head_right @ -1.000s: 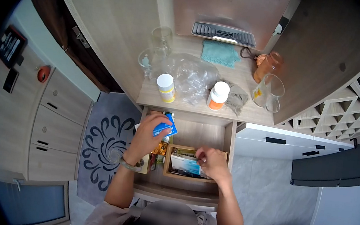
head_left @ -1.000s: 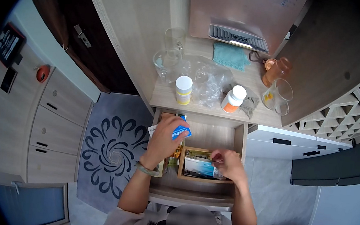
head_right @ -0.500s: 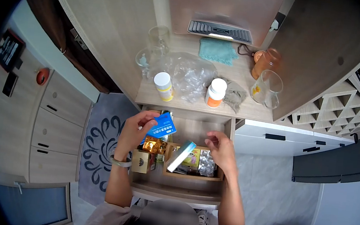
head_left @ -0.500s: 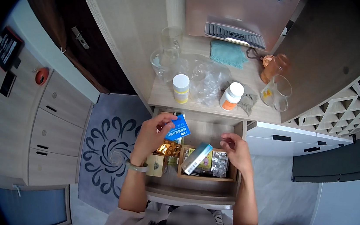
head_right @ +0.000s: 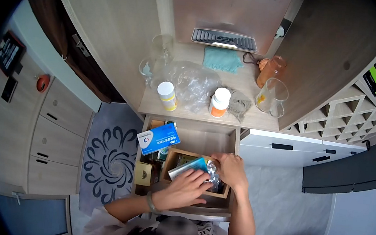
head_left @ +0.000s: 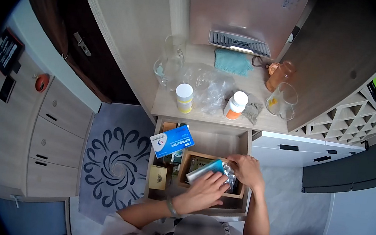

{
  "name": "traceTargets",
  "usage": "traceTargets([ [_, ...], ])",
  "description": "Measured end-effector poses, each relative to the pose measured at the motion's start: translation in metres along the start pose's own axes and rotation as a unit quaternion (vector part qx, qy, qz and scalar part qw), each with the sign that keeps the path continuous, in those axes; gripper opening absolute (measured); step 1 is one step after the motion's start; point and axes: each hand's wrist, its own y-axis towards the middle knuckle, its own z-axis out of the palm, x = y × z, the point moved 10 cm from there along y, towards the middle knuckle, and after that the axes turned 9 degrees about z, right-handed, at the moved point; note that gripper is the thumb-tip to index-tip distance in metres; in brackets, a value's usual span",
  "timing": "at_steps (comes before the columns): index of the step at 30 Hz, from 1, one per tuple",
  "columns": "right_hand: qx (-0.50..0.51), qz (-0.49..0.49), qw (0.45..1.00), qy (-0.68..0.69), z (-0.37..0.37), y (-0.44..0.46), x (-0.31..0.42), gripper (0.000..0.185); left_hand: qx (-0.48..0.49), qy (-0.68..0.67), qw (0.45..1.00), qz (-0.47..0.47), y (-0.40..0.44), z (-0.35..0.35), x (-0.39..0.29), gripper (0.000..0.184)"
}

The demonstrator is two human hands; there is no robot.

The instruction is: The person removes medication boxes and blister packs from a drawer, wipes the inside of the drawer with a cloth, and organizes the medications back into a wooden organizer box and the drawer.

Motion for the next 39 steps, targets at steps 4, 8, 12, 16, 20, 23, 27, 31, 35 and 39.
traceTargets([
  [4, 0.021, 0.028, 0.998, 0.055, -0.032, -0.017, 0.0, 0.019, -0.005, 0.241, 0.97, 0.044, 0.0, -0.015, -0.021, 0.038],
  [8, 0.032, -0.017, 0.995, 0.089, -0.054, -0.022, 0.008, 0.021, -0.008, 0.133, 0.991, 0.024, -0.013, -0.017, -0.022, 0.023],
  [12, -0.048, -0.017, 0.958, 0.283, -0.074, 0.037, -0.03, 0.024, -0.018, 0.093, 0.995, 0.005, -0.026, -0.022, -0.015, 0.02],
  [16, -0.265, -0.043, 0.942, 0.202, -0.115, 0.086, -0.031, 0.04, 0.031, 0.11, 0.993, -0.028, -0.036, -0.044, -0.017, 0.021],
  [20, -0.324, -0.048, 0.944, 0.031, -0.101, 0.113, -0.024, 0.047, 0.007, 0.146, 0.989, -0.033, -0.05, -0.075, -0.021, 0.02],
  [23, -0.336, 0.005, 0.934, 0.118, -0.099, 0.128, -0.052, 0.032, 0.011, 0.172, 0.984, -0.037, -0.057, -0.083, -0.016, 0.019],
  [27, -0.438, 0.038, 0.883, 0.163, -0.13, 0.087, -0.045, 0.028, 0.022, 0.164, 0.985, -0.054, -0.058, -0.092, -0.013, 0.02],
  [31, -0.479, 0.086, 0.844, 0.226, -0.145, 0.038, -0.05, 0.026, 0.022, 0.148, 0.986, -0.067, -0.061, -0.1, -0.009, 0.022],
  [35, -0.5, 0.073, 0.801, 0.32, -0.149, -0.022, -0.054, 0.024, 0.023, 0.16, 0.983, -0.087, -0.075, -0.121, -0.003, 0.024],
  [39, -0.435, 0.039, 0.839, 0.325, -0.136, -0.065, -0.043, 0.022, 0.03, 0.174, 0.972, -0.155, -0.099, -0.149, 0.009, 0.033],
])
